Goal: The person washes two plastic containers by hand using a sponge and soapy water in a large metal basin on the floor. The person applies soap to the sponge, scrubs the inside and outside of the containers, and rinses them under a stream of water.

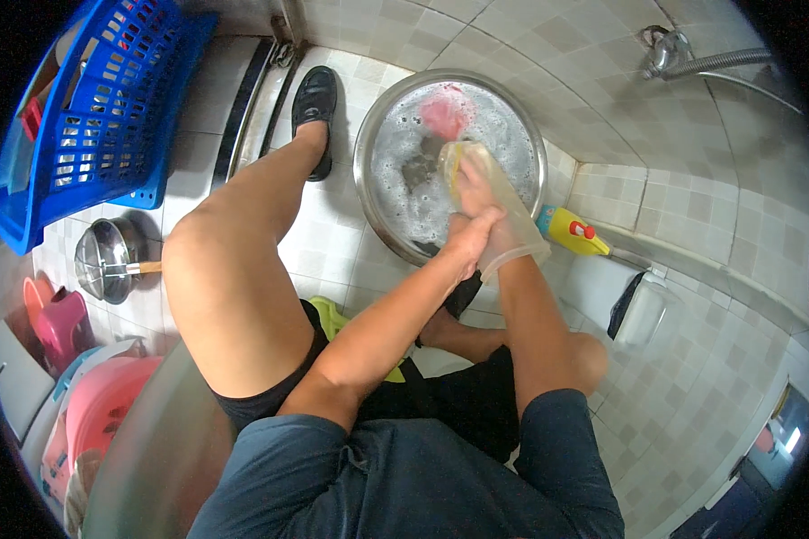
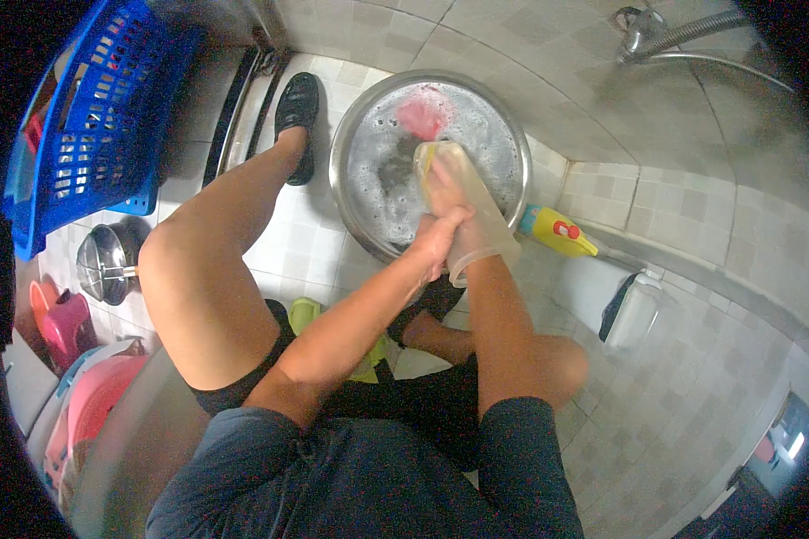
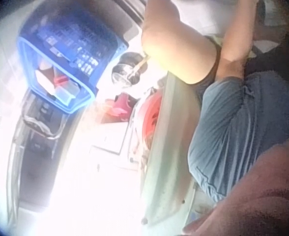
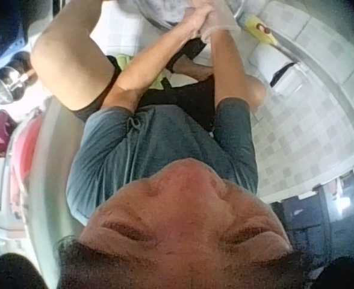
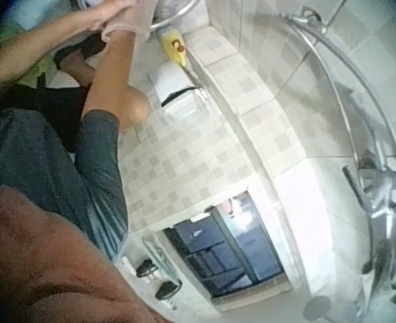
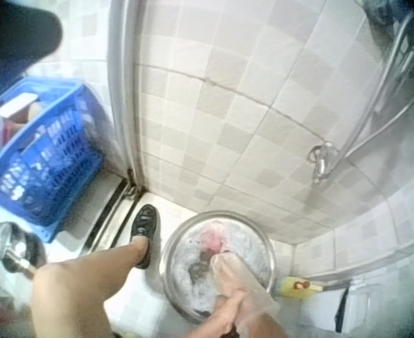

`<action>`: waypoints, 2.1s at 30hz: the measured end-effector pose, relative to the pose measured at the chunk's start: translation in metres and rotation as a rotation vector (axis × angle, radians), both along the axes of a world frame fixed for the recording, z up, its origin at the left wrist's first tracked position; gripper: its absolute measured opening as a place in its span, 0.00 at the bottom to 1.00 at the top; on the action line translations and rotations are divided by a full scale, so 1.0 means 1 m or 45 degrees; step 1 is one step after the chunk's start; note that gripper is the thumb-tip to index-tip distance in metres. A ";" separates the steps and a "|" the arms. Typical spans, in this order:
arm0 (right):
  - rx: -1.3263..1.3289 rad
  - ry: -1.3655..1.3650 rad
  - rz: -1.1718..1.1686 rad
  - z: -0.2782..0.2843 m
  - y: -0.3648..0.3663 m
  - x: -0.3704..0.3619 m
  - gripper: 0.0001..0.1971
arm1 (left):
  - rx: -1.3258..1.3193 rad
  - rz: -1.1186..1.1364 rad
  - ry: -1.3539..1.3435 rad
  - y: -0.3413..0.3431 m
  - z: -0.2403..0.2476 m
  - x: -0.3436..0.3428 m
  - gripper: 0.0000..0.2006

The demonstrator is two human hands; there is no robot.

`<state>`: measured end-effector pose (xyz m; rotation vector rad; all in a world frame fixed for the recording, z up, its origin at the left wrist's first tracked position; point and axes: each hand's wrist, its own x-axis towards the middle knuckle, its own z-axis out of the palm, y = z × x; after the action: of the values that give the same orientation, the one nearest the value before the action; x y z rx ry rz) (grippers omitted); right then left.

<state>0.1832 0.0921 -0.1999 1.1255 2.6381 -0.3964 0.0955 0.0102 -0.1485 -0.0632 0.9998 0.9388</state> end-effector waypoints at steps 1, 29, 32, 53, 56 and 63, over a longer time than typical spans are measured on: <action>-0.012 0.134 -0.227 -0.007 0.003 -0.004 0.27 | 0.104 -0.089 0.008 0.002 0.003 -0.002 0.46; -0.090 0.329 -0.060 0.092 -0.091 0.024 0.18 | -0.050 0.102 0.084 0.015 -0.040 -0.039 0.35; -0.156 0.042 -0.169 0.077 -0.069 0.009 0.19 | -0.076 0.087 0.075 0.015 -0.033 -0.034 0.35; -0.403 0.165 -0.112 0.084 -0.091 0.011 0.23 | -0.068 -0.029 0.069 0.016 -0.054 -0.046 0.39; -0.434 0.355 -0.216 0.098 -0.091 0.013 0.22 | -0.070 -0.081 0.178 0.021 -0.021 -0.043 0.43; -0.459 0.806 -0.928 0.094 -0.083 -0.019 0.15 | -0.108 0.103 -0.161 0.015 -0.045 -0.042 0.34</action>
<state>0.1640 0.0087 -0.1062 2.0454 2.3159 -1.5074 0.0531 0.0256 -0.1936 -0.2327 0.9250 0.9544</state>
